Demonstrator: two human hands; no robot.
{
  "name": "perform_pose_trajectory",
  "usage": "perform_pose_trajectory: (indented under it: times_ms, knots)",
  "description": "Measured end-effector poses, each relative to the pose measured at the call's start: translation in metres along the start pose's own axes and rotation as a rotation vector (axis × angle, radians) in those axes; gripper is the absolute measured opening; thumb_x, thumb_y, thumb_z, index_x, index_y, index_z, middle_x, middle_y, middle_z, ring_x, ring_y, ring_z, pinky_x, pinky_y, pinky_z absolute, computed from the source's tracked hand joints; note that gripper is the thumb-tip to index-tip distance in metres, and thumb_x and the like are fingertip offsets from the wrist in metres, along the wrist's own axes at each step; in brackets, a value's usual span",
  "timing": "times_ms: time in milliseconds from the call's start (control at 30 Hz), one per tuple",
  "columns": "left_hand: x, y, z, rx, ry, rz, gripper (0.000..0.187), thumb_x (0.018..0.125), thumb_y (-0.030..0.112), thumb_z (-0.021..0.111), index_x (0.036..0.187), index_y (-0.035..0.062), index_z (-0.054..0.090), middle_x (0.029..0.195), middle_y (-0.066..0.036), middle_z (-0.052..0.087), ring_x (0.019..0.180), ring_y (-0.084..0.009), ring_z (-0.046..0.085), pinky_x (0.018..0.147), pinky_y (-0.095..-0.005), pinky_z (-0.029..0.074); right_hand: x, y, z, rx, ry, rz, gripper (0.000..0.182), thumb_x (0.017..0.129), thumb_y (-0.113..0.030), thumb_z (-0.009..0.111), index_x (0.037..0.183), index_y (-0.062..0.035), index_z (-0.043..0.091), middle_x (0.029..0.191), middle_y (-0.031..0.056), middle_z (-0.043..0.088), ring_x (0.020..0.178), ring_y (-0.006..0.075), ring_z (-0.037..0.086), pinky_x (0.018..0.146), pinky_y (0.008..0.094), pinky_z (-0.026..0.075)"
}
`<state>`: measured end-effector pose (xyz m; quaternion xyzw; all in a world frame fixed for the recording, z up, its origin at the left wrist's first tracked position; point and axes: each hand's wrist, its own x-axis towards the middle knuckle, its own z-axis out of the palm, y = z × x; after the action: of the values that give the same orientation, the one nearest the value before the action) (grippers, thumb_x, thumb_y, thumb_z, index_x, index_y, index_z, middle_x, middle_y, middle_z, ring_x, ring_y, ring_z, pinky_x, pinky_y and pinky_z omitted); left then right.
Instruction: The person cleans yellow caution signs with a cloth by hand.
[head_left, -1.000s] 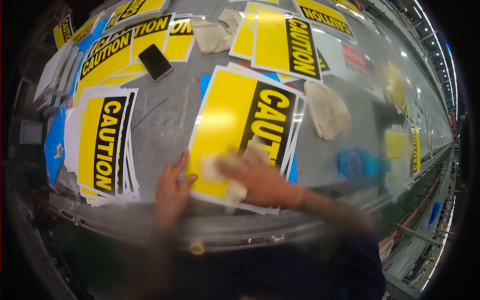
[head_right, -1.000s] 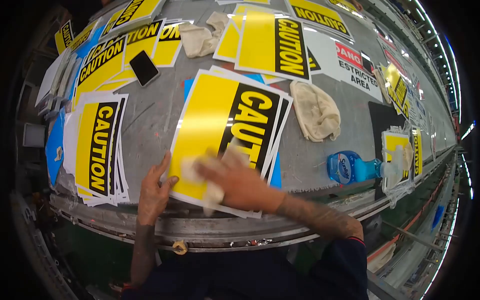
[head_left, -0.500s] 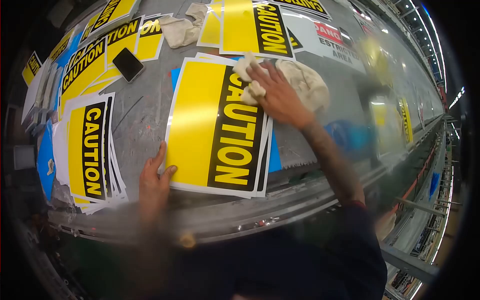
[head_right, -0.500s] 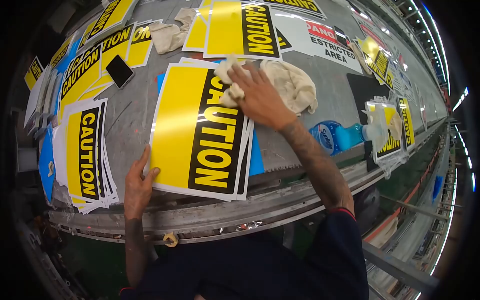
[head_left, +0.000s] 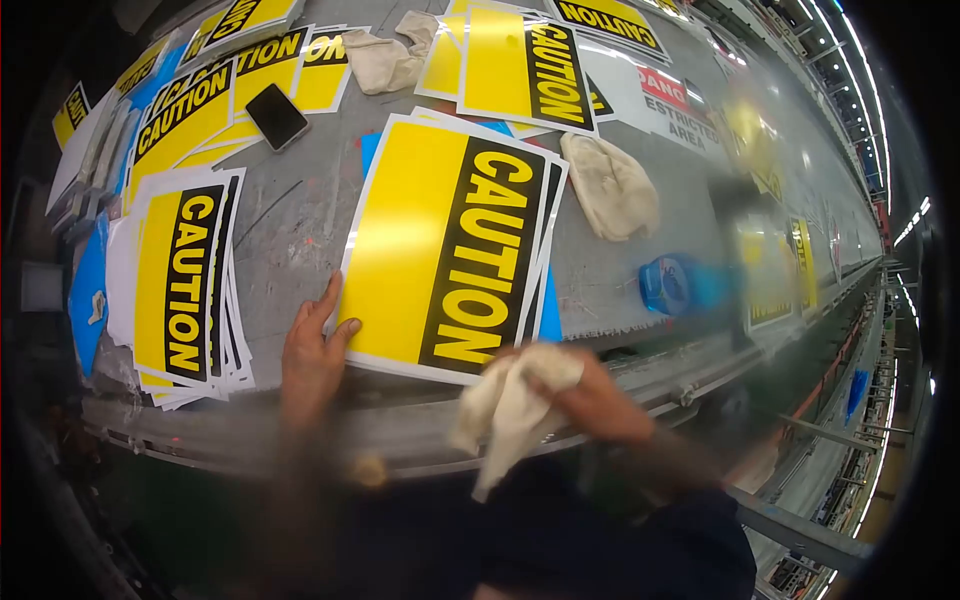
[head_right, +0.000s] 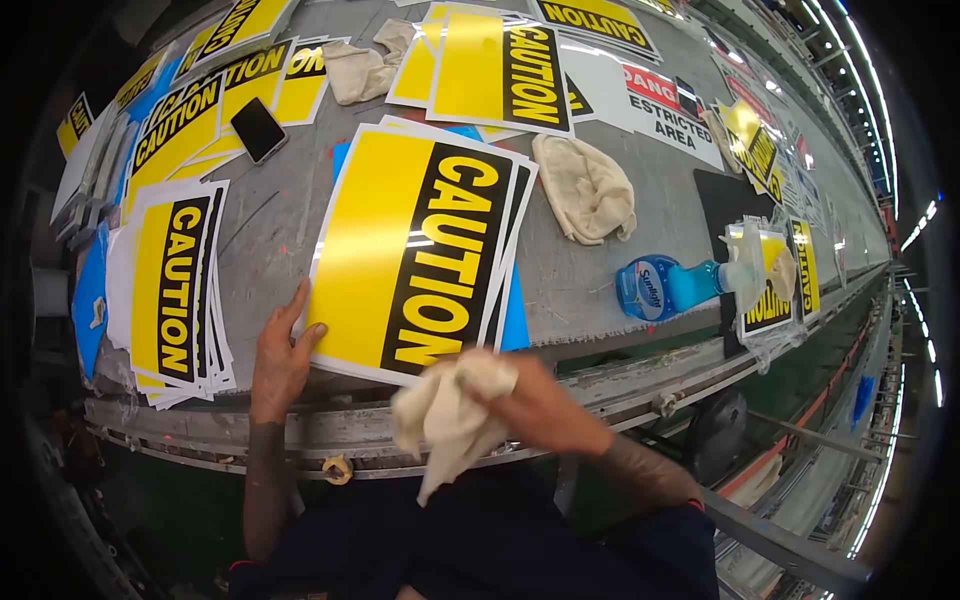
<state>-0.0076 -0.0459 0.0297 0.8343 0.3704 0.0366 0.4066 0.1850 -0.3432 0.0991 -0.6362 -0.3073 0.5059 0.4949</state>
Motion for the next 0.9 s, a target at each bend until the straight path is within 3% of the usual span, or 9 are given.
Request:
perform_pose_trajectory:
  times_ms: [100,167,267,333,400,533,600,800,900]
  knots:
    - [-0.002,-0.003,-0.001,-0.004,0.026,0.029,0.07,0.101,0.021,0.078,0.166,0.0209,0.055,0.109,-0.023,0.063,0.106,-0.0396,0.066,0.1,-0.0459,0.052,0.047,-0.022,-0.053,-0.311,0.116,0.026,0.066,0.112,-0.055,0.063,0.149,-0.0003,0.061,0.136,0.0189,0.072,0.123,0.0285,0.069,0.107,0.0416,0.053]
    - [0.001,-0.021,0.012,-0.011,0.11,0.147,0.07,0.1,0.021,0.078,0.166,0.0217,0.055,0.104,-0.021,0.059,0.101,-0.0402,0.064,0.097,-0.0463,0.052,0.085,-0.007,-0.083,-0.977,0.722,-0.255,0.059,0.109,-0.042,0.071,0.149,-0.0004,0.061,0.138,0.0239,0.071,0.128,0.0387,0.068,0.108,0.0461,0.053]
    - [-0.003,-0.012,0.009,0.007,0.096,0.114,0.07,0.102,0.018,0.076,0.169,0.0174,0.053,0.098,-0.015,0.057,0.092,-0.0284,0.06,0.094,-0.042,0.051,0.1,-0.019,-0.096,-0.928,0.735,-0.452,0.061,0.101,-0.028,0.08,0.151,-0.0007,0.06,0.142,0.0253,0.07,0.134,0.044,0.065,0.111,0.0491,0.052]
    - [-0.006,-0.005,0.006,0.012,0.083,0.066,0.07,0.102,0.018,0.076,0.169,0.017,0.053,0.098,-0.015,0.056,0.091,-0.0279,0.059,0.093,-0.0413,0.051,0.099,-0.017,-0.055,-1.005,0.411,-0.606,0.062,0.099,-0.018,0.079,0.155,-0.0029,0.057,0.159,0.0221,0.059,0.152,0.043,0.052,0.126,0.0522,0.043]
    - [-0.004,-0.001,0.002,0.008,0.049,0.045,0.071,0.102,0.019,0.077,0.168,0.0169,0.053,0.097,-0.014,0.055,0.089,-0.0275,0.057,0.091,-0.0405,0.05,0.114,0.034,-0.026,-1.322,-0.072,-0.635,0.057,0.106,-0.035,0.069,0.157,-0.0128,0.059,0.171,0.0149,0.049,0.165,0.0406,0.035,0.132,0.0604,0.032]
    - [-0.001,-0.011,0.005,-0.02,0.051,0.086,0.07,0.099,0.018,0.079,0.165,0.0193,0.057,0.095,-0.015,0.053,0.086,-0.0299,0.056,0.086,-0.0416,0.05,0.179,0.027,-0.092,-1.739,0.196,-0.651,0.056,0.114,-0.039,0.053,0.167,-0.0214,0.05,0.178,0.0117,0.041,0.168,0.0407,0.027,0.135,0.0603,0.022]
    - [0.002,-0.013,0.008,-0.022,0.08,0.127,0.07,0.098,0.018,0.081,0.164,0.0204,0.058,0.095,-0.016,0.053,0.085,-0.0308,0.057,0.084,-0.0425,0.05,0.214,0.034,-0.117,-1.505,0.45,-0.533,0.053,0.117,-0.037,0.046,0.168,-0.0211,0.049,0.18,0.0139,0.038,0.168,0.0427,0.025,0.136,0.0597,0.02]
    - [0.001,-0.001,-0.002,-0.027,0.033,0.053,0.072,0.1,0.013,0.078,0.168,0.0177,0.054,0.095,-0.012,0.052,0.083,-0.0252,0.052,0.085,-0.039,0.049,0.122,0.041,0.055,-1.012,-0.225,-0.665,0.082,0.103,-0.049,0.067,0.166,-0.0026,0.044,0.175,0.024,0.039,0.159,0.0484,0.039,0.132,0.0682,0.023]
    - [-0.002,-0.002,0.002,-0.059,0.024,0.012,0.072,0.099,0.013,0.079,0.167,0.0186,0.055,0.096,-0.013,0.053,0.083,-0.0264,0.053,0.084,-0.0401,0.049,0.171,0.041,0.003,-1.209,0.19,-0.483,0.076,0.105,-0.052,0.063,0.169,-0.0128,0.045,0.177,0.0216,0.038,0.154,0.0525,0.044,0.128,0.0698,0.029]
